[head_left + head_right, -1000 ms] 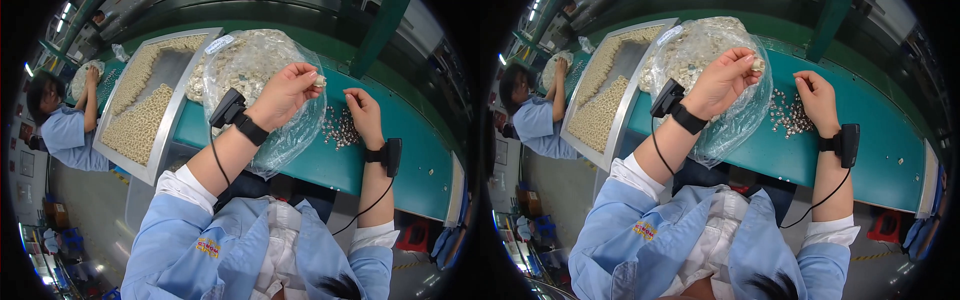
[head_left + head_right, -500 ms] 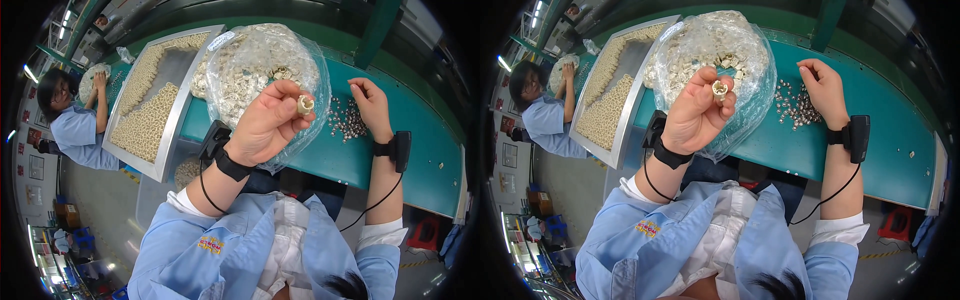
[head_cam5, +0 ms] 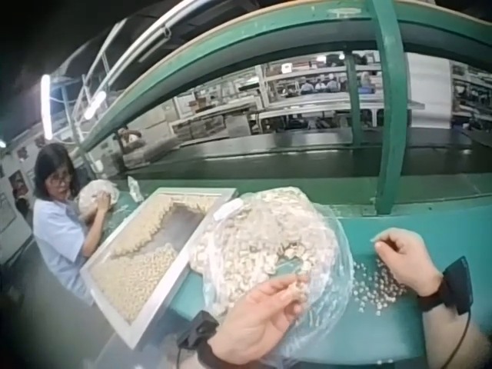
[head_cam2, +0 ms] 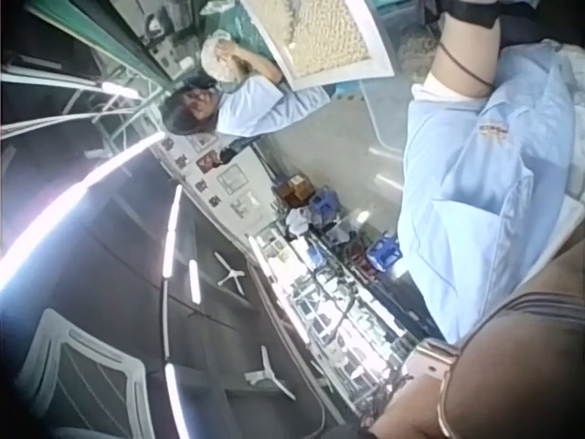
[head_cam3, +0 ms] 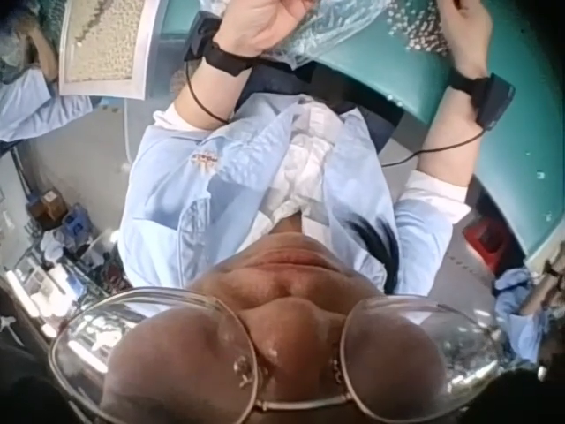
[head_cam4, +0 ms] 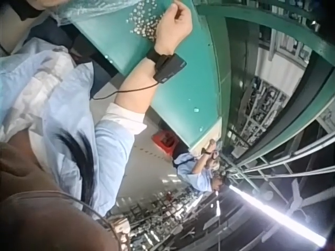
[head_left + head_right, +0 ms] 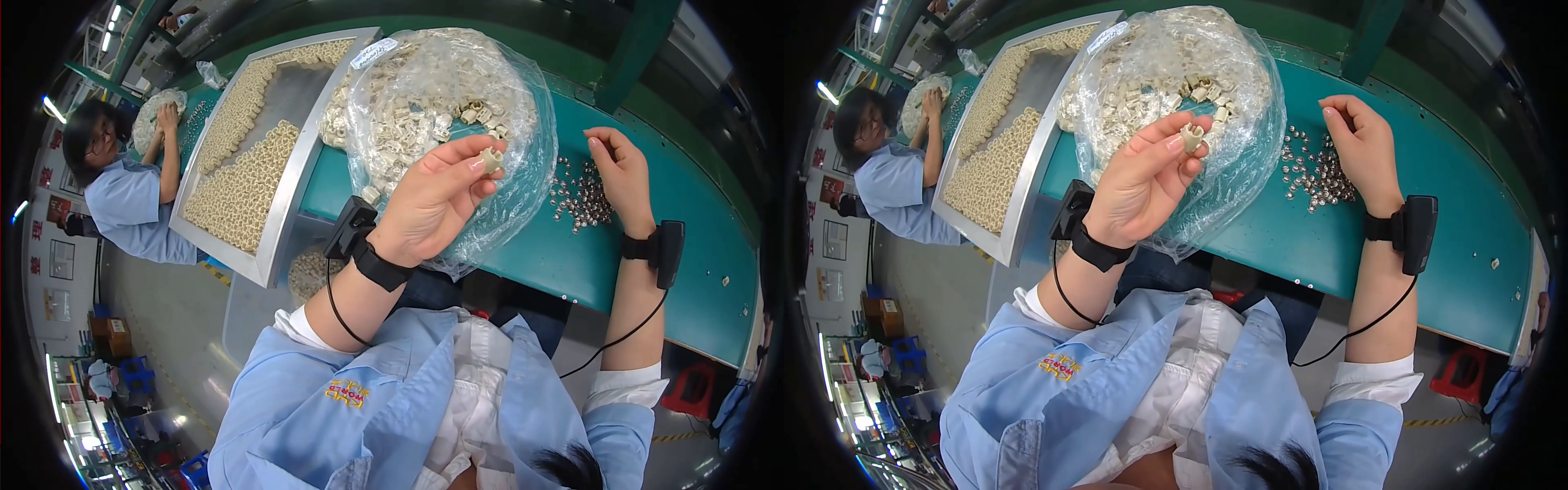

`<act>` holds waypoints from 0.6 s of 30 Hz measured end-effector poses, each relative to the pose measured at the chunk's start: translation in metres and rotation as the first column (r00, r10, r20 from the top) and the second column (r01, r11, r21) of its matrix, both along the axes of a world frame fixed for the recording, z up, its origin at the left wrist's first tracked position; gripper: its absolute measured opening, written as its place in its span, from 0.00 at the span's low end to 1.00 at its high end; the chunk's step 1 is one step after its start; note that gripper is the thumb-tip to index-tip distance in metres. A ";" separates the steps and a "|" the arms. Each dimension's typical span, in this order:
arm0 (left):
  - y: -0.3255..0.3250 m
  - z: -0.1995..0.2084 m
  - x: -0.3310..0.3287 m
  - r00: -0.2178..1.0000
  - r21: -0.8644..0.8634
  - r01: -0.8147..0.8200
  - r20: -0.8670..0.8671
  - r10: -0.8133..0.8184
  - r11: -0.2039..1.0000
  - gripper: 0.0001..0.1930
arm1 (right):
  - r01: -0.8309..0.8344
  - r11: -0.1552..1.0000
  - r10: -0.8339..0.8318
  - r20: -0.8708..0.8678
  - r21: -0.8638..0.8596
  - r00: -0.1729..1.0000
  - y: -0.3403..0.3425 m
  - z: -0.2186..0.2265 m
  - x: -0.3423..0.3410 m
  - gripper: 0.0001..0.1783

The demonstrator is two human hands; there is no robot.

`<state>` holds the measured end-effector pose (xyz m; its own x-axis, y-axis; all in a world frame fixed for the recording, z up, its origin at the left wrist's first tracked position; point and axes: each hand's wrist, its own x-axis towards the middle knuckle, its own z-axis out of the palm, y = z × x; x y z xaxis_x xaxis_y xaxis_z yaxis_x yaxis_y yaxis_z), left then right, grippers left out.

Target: Assembling small electronic components by hand at a production workbench.

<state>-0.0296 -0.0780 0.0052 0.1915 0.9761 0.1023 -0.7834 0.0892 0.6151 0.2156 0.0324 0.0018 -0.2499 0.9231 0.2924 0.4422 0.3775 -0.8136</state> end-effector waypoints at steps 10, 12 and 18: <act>-0.010 0.006 -0.009 0.998 -0.076 -0.064 0.013 0.065 0.995 0.13 | -0.022 1.000 0.022 0.012 -0.003 1.000 0.002 0.000 -0.001 0.09; -0.017 0.009 -0.012 0.995 -0.078 -0.097 -0.026 0.095 0.992 0.13 | -0.017 1.000 0.017 0.020 -0.002 1.000 -0.001 0.000 -0.001 0.09; -0.033 0.005 -0.030 0.956 0.275 -0.121 -0.228 0.187 0.954 0.14 | -0.027 0.999 0.027 0.005 -0.032 1.000 -0.001 0.001 0.000 0.09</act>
